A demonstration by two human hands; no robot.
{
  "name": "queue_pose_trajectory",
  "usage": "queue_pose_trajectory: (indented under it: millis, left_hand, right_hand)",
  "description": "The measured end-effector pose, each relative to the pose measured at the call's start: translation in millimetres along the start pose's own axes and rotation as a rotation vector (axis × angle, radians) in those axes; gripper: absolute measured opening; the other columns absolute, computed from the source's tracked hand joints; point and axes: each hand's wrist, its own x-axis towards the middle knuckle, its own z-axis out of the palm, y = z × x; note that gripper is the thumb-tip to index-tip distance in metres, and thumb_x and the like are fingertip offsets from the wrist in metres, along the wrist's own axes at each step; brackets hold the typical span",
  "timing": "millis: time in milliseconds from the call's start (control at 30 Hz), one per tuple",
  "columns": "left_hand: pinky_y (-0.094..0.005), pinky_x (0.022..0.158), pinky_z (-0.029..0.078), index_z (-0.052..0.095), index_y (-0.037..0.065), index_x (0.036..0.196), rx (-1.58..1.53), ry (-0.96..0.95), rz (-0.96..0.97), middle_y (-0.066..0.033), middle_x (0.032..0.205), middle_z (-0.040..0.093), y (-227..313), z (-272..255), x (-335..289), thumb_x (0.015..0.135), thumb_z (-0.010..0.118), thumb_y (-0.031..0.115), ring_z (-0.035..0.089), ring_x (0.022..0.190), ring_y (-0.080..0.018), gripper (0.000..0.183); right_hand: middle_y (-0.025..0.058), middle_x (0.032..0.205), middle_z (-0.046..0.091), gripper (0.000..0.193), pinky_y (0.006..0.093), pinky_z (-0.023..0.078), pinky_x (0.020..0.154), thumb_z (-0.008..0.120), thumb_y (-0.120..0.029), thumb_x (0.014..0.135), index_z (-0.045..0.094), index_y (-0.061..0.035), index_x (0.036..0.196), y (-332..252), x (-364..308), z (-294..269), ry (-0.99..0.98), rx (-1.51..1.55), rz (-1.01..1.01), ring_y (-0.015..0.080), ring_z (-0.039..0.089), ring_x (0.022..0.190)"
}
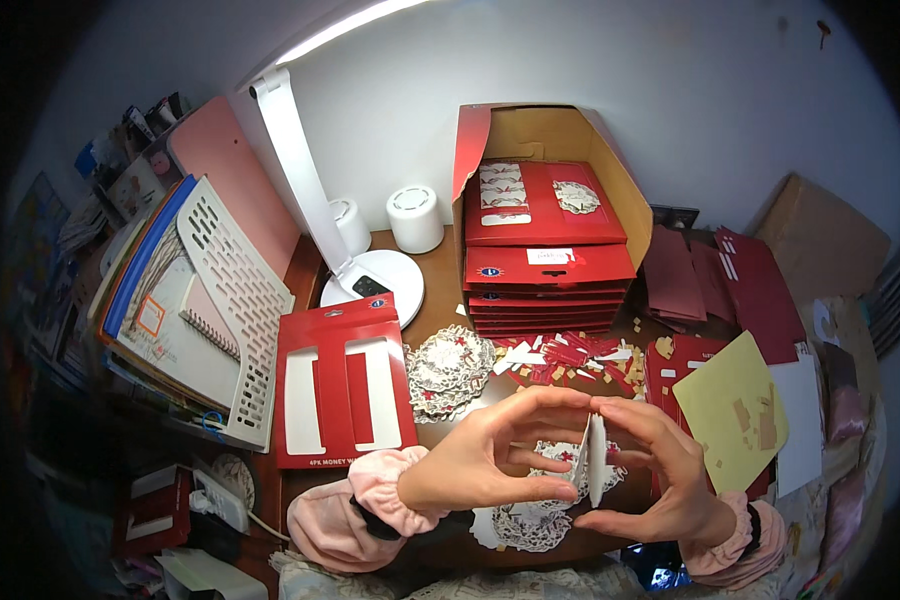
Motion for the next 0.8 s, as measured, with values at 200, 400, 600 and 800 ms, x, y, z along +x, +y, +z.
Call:
queue_pose_trajectory:
  millis: [200, 400, 600, 800]
  left_hand:
    - [-0.0326, 0.101, 0.049, 0.037, 0.004, 0.144, 0.099, 0.055, 0.021, -0.0064, 0.145, 0.041, -1.1, 7.8, -3.7, 0.075, 0.083, 0.003, 0.049, 0.127, -0.0189, 0.082]
    - [-0.0323, 0.101, 0.049, 0.038, 0.004, 0.144, 0.107, 0.041, 0.039, -0.0060, 0.144, 0.042, -0.8, 8.2, -5.1, 0.076, 0.082, 0.002, 0.050, 0.127, -0.0185, 0.080]
    - [-0.0328, 0.101, 0.049, 0.038, 0.004, 0.144, 0.147, 0.052, 0.036, -0.0059, 0.144, 0.042, 1.2, 9.8, -6.8, 0.077, 0.082, 0.003, 0.050, 0.128, -0.0188, 0.080]
    - [-0.0335, 0.100, 0.050, 0.038, 0.004, 0.144, 0.170, 0.053, 0.048, -0.0067, 0.144, 0.042, 2.6, 10.6, -7.1, 0.077, 0.082, 0.003, 0.050, 0.127, -0.0201, 0.080]
  right_hand:
    - [0.0181, 0.132, 0.049, 0.075, 0.0368, 0.060, 0.088, 0.087, -0.013, 0.070, 0.051, -0.0015, 0.134, 0.0, 0.8, 4.9, 0.001, -0.103, -0.032, 0.0261, 0.058, 0.118]
    - [0.0172, 0.132, 0.050, 0.071, 0.0358, 0.060, 0.088, 0.086, -0.013, 0.071, 0.053, -0.0017, 0.133, 0.5, 0.7, 4.0, -0.010, -0.051, -0.023, 0.0250, 0.059, 0.117]
    - [0.0171, 0.132, 0.049, 0.071, 0.0370, 0.059, 0.090, 0.085, -0.011, 0.072, 0.052, -0.0018, 0.134, 1.4, -0.2, 3.6, -0.021, -0.017, -0.020, 0.0257, 0.058, 0.119]
    - [0.0174, 0.133, 0.049, 0.071, 0.0371, 0.059, 0.091, 0.085, -0.011, 0.073, 0.052, -0.0004, 0.134, 2.2, -0.2, 2.4, -0.028, 0.015, -0.015, 0.0262, 0.057, 0.120]
